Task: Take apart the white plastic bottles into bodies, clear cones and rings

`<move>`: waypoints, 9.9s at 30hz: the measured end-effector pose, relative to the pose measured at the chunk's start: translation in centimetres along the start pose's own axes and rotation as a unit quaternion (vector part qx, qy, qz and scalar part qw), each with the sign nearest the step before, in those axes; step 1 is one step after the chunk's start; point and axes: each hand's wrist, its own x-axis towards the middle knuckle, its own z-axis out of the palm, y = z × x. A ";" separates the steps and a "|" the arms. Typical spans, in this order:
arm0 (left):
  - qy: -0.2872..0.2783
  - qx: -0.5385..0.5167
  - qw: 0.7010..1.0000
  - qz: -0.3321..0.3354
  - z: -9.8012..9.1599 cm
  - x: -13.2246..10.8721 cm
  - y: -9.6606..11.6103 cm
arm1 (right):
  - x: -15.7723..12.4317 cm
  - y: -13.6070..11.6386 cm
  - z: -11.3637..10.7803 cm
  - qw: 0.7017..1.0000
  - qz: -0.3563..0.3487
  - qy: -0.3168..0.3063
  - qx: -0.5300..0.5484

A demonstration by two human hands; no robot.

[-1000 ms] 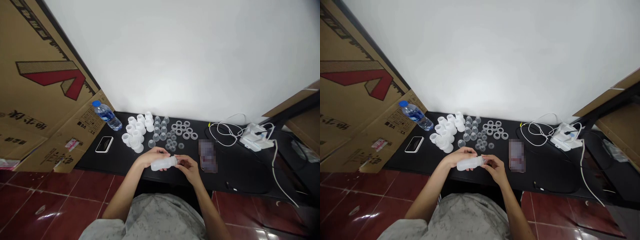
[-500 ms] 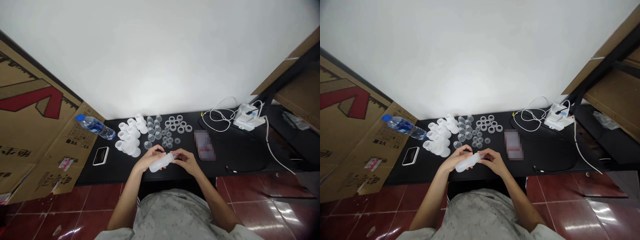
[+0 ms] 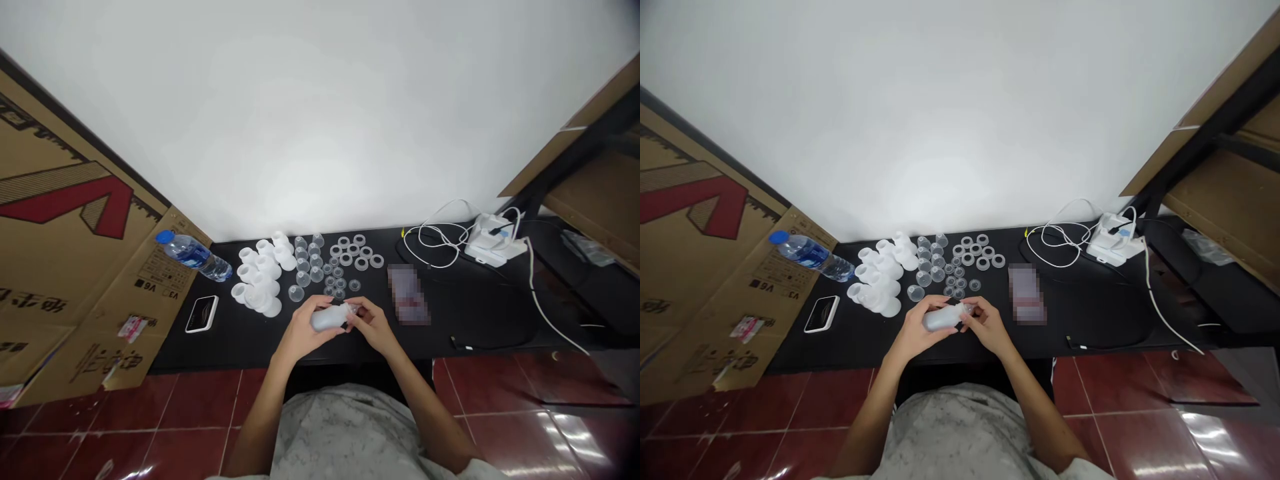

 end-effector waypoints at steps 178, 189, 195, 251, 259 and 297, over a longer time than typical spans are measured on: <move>0.177 -0.136 0.972 -0.075 2.1 -2.5 -3.1 | 0.6 -0.2 1.9 0.987 -0.015 0.162 0.006; 0.172 -0.093 0.977 -0.079 2.5 -2.4 -3.0 | 0.6 -0.9 2.4 0.991 -0.024 0.133 0.026; 0.167 -0.085 0.979 -0.080 2.0 -2.5 -2.9 | 0.5 -1.2 2.3 0.993 0.000 0.110 0.041; 0.297 0.321 0.899 -0.001 1.0 -1.5 -1.9 | 0.1 -0.4 2.4 0.991 -0.036 0.105 -0.081; 0.340 0.395 0.853 -0.002 -1.5 -0.5 0.9 | 0.5 -0.6 2.1 0.951 -0.086 0.219 -0.203; 0.129 -0.131 0.982 -0.029 4.6 -1.4 -1.2 | 0.6 -4.1 0.8 0.948 -0.049 -0.061 -0.310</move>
